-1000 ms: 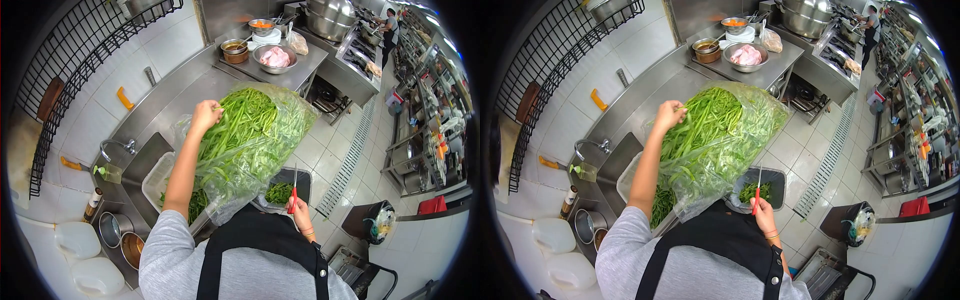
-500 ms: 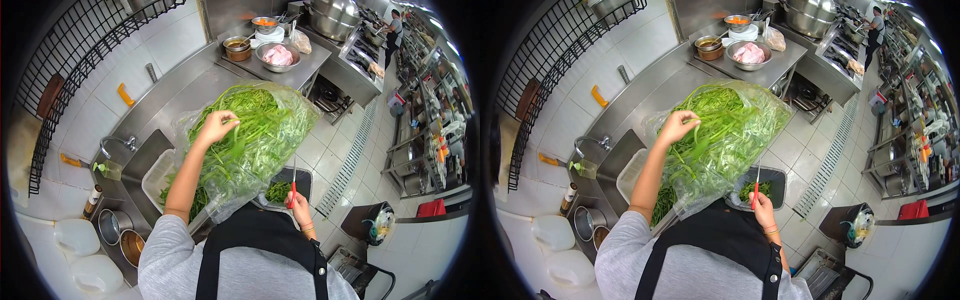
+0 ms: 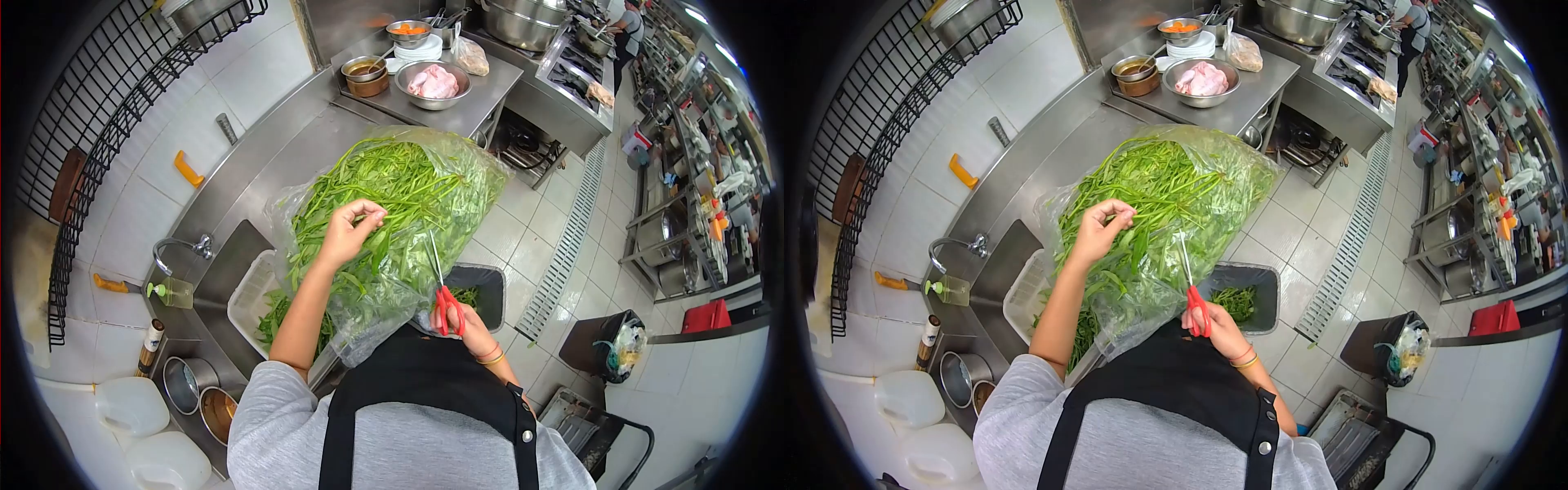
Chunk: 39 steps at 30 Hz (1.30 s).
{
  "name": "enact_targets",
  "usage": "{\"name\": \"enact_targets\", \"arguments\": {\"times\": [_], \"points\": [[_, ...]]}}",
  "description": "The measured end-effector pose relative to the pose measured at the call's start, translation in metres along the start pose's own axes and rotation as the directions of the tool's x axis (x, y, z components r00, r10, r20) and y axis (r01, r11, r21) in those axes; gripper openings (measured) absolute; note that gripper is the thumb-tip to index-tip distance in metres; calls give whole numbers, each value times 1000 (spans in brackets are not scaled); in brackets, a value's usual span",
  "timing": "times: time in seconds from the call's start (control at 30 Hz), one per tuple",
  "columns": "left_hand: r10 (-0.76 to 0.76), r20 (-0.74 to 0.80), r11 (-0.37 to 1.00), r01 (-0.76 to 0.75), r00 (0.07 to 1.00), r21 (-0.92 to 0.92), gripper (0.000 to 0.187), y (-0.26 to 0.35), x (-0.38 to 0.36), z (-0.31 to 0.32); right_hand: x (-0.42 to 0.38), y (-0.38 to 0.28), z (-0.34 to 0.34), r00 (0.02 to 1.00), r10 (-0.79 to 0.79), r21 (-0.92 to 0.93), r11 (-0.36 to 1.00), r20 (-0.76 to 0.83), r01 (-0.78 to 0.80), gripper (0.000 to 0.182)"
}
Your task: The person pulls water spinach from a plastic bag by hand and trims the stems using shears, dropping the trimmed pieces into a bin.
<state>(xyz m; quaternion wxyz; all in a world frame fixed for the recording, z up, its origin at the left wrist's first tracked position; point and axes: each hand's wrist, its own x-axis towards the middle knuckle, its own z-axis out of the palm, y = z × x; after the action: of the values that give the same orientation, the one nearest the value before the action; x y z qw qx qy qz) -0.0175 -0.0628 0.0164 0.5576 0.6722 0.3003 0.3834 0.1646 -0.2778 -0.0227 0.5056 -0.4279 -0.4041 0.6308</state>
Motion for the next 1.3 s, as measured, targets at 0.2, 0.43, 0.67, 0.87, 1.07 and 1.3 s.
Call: {"name": "enact_targets", "arguments": {"times": [0.2,0.43,0.67,0.87,1.07,1.3], "points": [[-146,102,981,158,984,-113,18,-30,-22,26,24,1,7,989,120,288,947,83,-139,57],[-392,-22,837,347,920,-423,15,-41,-44,46,9,-5,-21,987,89,-40,995,-136,-95,48],[-491,-86,802,411,867,-434,12,-52,-67,60,-1,-8,-48,935,293,-237,940,197,-245,55],[-485,-95,806,403,869,-433,10,-60,-81,59,19,3,-43,940,293,-181,948,173,-262,40],[-475,-71,833,422,877,-357,11,-58,-84,51,13,10,-53,915,344,-137,937,213,-321,27],[22,-593,968,132,805,214,28,-58,-24,-1,1,5,-59,959,240,-92,969,154,-228,47]]}}
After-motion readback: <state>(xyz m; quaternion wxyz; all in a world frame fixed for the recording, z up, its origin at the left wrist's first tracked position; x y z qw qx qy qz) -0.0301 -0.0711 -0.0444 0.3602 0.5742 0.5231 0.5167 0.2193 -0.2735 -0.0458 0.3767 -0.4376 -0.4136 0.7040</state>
